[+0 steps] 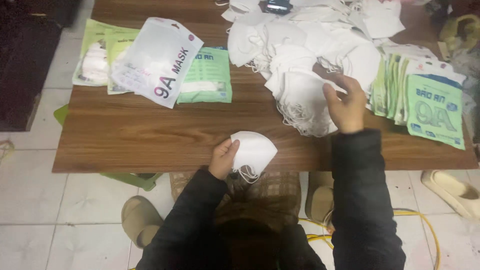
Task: Stacking and organizing white face masks on a wooden table
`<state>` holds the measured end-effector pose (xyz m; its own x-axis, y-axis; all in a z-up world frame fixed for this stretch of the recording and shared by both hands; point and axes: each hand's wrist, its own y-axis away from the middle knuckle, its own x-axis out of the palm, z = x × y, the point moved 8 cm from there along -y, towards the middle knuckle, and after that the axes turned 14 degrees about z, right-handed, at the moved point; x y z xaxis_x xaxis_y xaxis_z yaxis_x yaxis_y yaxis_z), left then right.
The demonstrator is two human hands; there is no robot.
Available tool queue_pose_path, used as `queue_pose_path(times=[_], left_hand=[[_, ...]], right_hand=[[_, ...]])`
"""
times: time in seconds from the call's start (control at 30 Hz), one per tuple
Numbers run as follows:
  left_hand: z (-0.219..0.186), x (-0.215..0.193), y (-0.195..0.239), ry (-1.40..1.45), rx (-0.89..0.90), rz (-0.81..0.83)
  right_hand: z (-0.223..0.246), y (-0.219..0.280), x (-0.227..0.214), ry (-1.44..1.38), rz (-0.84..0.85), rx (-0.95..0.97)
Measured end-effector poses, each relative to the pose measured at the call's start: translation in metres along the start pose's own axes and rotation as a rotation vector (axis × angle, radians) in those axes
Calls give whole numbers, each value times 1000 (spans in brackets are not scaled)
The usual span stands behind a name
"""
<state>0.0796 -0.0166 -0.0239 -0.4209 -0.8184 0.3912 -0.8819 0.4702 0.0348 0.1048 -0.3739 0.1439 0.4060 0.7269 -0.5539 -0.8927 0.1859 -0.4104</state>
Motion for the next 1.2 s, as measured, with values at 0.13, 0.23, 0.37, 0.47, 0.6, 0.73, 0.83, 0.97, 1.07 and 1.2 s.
queue_pose_path(times=[0.13, 0.23, 0.37, 0.47, 0.6, 0.73, 0.83, 0.97, 1.07, 1.2], left_hand=[[12, -3, -2, 31, 6, -7], [9, -5, 0, 17, -6, -37], [4, -4, 0, 4, -12, -21], [11, -6, -1, 4, -15, -10], [5, -4, 1, 3, -11, -28], [6, -4, 0, -10, -8, -27], [12, -6, 0, -15, -15, -34], [17, -10, -2, -5, -5, -37], [7, -6, -2, -4, 0, -63], [25, -16, -5, 30, -5, -87]], right_hand=[[-117, -5, 18, 584, 235, 445], [-103, 2, 34, 543, 411, 556], [-78, 3, 40, 646, 397, 441], [-64, 6, 43, 725, 344, 376], [-50, 10, 43, 714, 359, 409], [-41, 7, 45, 811, 288, 312], [-54, 8, 45, 772, 357, 503], [-5, 24, 22, 336, -107, -5], [54, 45, 16, -296, -180, 95], [91, 86, 69, -862, 101, 479]])
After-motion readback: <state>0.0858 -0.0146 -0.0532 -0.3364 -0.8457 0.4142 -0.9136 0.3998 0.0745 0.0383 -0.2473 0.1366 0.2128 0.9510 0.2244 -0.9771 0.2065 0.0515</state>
